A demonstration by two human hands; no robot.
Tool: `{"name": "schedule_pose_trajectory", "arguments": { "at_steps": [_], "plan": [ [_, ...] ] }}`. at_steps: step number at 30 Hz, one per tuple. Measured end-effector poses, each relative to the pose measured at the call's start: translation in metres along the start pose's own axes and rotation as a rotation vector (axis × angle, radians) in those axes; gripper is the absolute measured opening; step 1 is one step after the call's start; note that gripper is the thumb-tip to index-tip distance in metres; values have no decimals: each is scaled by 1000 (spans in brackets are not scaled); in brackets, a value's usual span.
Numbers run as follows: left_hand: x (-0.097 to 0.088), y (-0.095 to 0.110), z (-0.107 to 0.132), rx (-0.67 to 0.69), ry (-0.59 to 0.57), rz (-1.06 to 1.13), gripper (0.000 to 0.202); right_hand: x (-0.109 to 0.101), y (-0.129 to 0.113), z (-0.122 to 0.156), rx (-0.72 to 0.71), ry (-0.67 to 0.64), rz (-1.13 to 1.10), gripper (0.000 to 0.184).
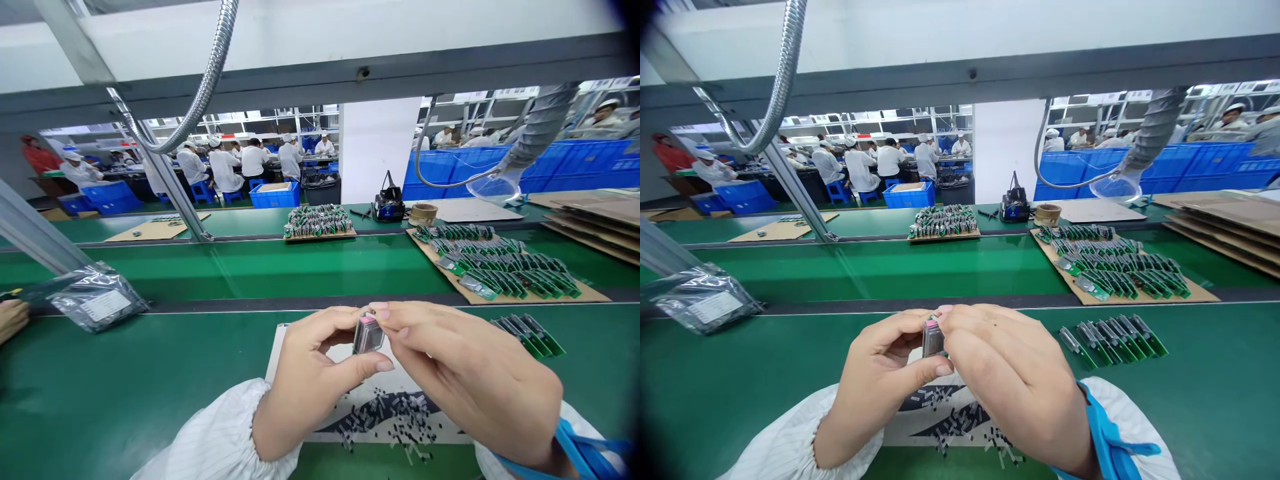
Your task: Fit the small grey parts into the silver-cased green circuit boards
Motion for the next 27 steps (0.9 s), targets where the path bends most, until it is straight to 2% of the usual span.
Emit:
{"name": "schedule_pose_trajectory", "arguments": {
  "at_steps": [13,19,24,27],
  "plan": [
    [-3,-2,3,65,2,-175,36,1,-2,6,76,-28,0,15],
    [-3,-2,5,89,6,-183,43,0,-2,6,-53,16,-31,22],
    [-4,-3,6,71,4,-196,44,-1,-3,4,-42,-4,-30,22],
    [-5,-3,6,66,-1,-202,42,-4,-5,1,-77,26,-22,21]
  ]
}}
Point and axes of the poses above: each hand's wrist, its own z-axis away from the middle knuckle, its own x-axis out of the palm, y = z × x, the point moved 1 cm from there along -z, towards the middle knuckle, and after that the axes turned 2 degrees about -z, right-handed, at the moved point
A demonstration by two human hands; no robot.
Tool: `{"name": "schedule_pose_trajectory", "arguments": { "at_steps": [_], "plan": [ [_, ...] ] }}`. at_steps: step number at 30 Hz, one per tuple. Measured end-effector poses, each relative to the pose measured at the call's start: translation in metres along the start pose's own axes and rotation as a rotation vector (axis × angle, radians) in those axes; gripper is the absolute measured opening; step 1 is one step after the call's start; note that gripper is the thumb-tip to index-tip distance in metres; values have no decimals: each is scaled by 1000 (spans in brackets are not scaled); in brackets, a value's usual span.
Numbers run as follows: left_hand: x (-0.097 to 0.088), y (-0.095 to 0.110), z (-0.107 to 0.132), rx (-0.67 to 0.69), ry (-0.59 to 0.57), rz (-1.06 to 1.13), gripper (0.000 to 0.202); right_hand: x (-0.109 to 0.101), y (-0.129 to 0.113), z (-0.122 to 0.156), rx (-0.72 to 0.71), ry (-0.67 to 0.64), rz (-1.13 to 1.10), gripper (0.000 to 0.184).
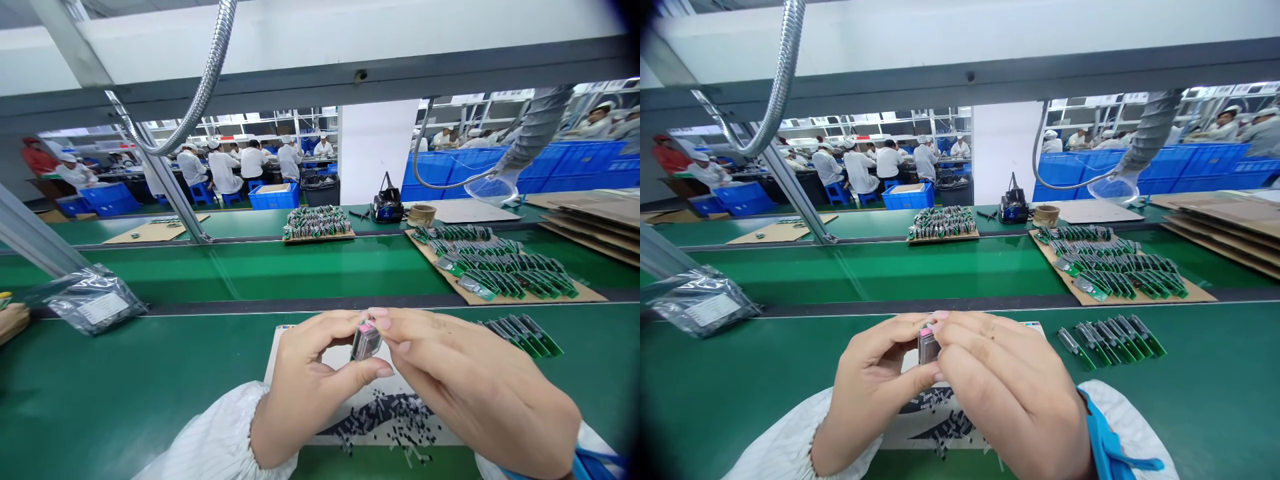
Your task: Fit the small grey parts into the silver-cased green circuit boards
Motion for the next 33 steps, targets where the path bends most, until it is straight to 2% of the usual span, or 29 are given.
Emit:
{"name": "schedule_pose_trajectory", "arguments": {
  "at_steps": [4,14,22,24,28,30,33],
  "plan": [
    [0,-1,0,34,-6,-10,43,-1,-1,-3,-25,47,1,18],
    [-1,-1,1,71,12,-56,42,2,-1,-1,52,-27,8,19],
    [-1,0,2,116,9,-66,45,4,-4,-1,46,20,-10,15],
    [0,0,1,155,8,-80,42,4,-2,-2,65,48,-52,12],
    [1,1,-2,256,30,-111,34,3,-1,-8,3,91,-66,11],
    [1,0,-3,263,36,-130,31,4,-2,-9,45,127,-62,11],
    [1,0,-2,276,42,-142,31,7,-4,-6,190,195,-177,19]
  ]
}}
Point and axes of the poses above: each hand's wrist, its own z-axis away from the middle knuckle, its own x-axis out of the palm, y = z × x, the point moved 1 cm from there along -z, towards the middle knuckle, and after that the axes turned 2 degrees about -z, right-handed, at the moved point
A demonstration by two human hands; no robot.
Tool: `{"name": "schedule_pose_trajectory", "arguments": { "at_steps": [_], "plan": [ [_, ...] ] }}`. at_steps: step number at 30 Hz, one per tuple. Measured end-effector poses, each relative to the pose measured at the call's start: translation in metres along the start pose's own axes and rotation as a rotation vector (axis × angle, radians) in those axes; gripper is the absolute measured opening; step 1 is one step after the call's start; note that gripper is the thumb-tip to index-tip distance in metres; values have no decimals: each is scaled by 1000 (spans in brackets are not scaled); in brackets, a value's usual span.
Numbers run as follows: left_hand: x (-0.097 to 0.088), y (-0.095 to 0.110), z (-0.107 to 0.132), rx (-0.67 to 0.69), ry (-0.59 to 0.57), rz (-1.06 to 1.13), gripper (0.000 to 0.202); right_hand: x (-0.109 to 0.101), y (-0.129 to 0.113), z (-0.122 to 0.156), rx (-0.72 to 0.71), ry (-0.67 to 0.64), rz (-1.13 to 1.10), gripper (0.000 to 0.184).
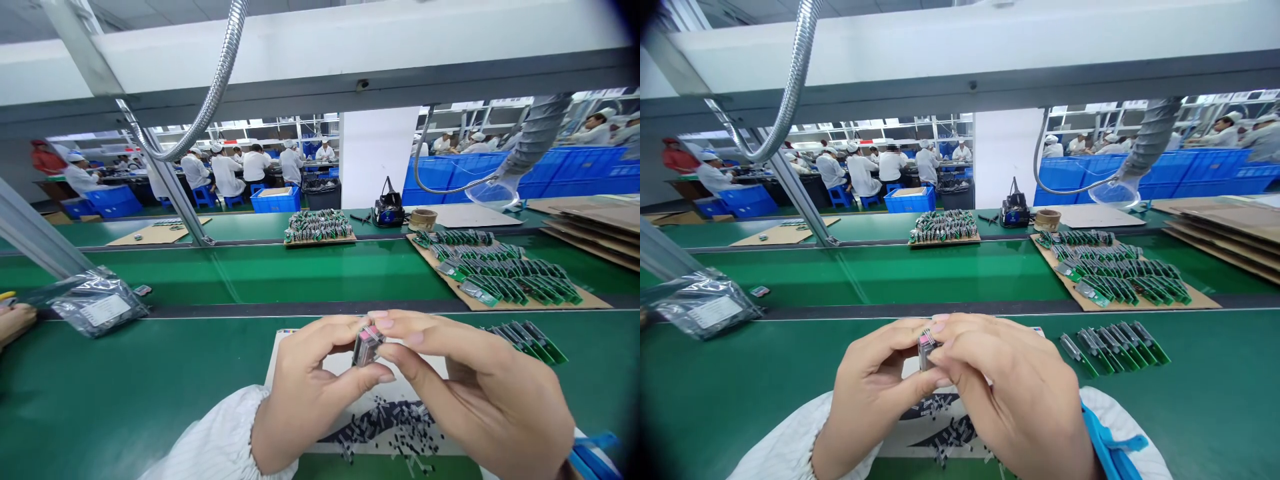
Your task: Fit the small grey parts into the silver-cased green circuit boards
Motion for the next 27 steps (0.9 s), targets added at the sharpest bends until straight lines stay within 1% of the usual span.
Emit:
{"name": "schedule_pose_trajectory", "arguments": {
  "at_steps": [4,8,14,18,24,27],
  "plan": [
    [0,1,0,21,-2,-4,32,2,3,7,163,29,-155,27],
    [1,1,0,44,-21,0,31,0,4,8,226,23,-223,29],
    [2,2,0,100,-23,-78,32,2,4,6,200,26,-229,25],
    [1,3,0,127,-37,-158,28,4,4,4,154,15,-226,28],
    [1,5,1,198,-55,-216,25,3,1,1,97,-3,-71,26],
    [1,3,3,219,-56,-243,24,3,-1,0,59,-3,-53,26]
  ]
}}
Point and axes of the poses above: each hand's wrist, its own z-axis away from the middle knuckle, its own x-axis out of the palm, y = z × x, the point moved 1 cm from there along -z, towards the middle knuckle, and after that the axes turned 2 degrees about -z, right-handed, at the moved point
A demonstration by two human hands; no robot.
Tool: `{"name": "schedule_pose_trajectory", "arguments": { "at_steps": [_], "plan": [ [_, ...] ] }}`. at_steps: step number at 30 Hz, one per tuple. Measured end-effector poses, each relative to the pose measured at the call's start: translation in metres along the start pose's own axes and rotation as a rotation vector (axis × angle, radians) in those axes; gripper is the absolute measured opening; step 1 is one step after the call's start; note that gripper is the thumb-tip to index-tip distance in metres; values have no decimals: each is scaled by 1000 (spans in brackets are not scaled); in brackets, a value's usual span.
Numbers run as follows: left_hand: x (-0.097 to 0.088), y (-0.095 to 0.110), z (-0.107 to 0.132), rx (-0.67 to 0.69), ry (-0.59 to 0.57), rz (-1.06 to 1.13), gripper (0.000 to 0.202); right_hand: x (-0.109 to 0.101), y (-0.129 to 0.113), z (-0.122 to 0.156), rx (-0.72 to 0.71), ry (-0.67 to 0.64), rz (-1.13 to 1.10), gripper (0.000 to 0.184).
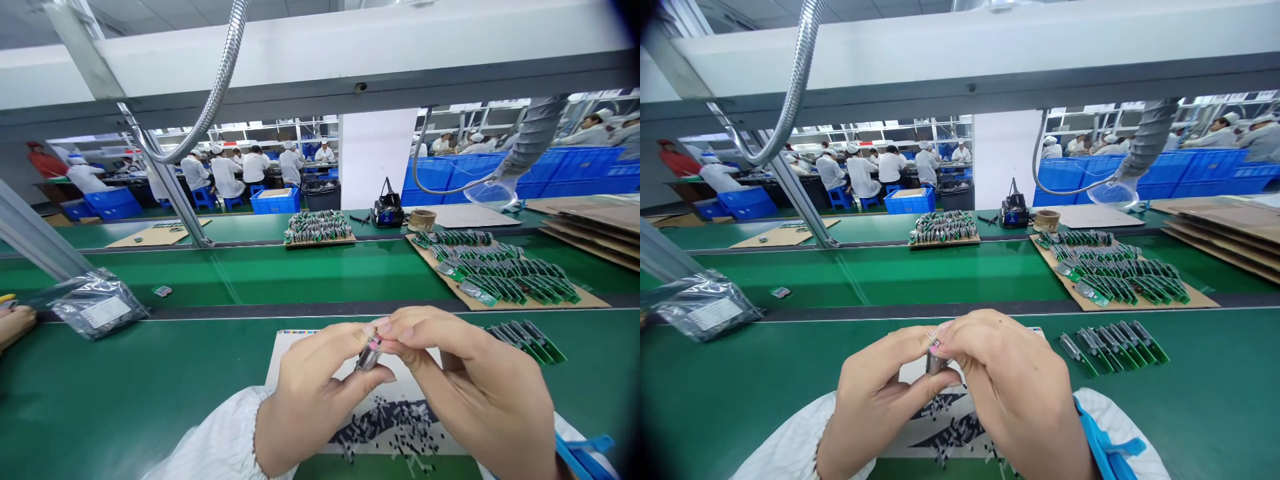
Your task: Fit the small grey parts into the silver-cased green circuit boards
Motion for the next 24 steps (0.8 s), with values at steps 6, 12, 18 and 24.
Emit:
{"name": "schedule_pose_trajectory", "arguments": {
  "at_steps": [6,12,18,24],
  "plan": [
    [0,-3,1,73,-13,-89,24,-1,1,0,3,-24,3,30],
    [1,-5,2,31,20,12,29,-10,13,3,191,-93,-190,29],
    [13,-14,12,-193,45,265,44,-16,17,3,257,-307,31,16],
    [11,-79,-6,-299,-119,-130,54,-49,33,7,381,-226,158,6]
  ]
}}
Point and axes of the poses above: each hand's wrist, its own z-axis away from the middle knuckle, its own x-axis out of the palm, y = z × x, the point moved 1 cm from there along -z, towards the middle knuckle, and after that the axes turned 2 degrees about -z, right-handed, at the moved point
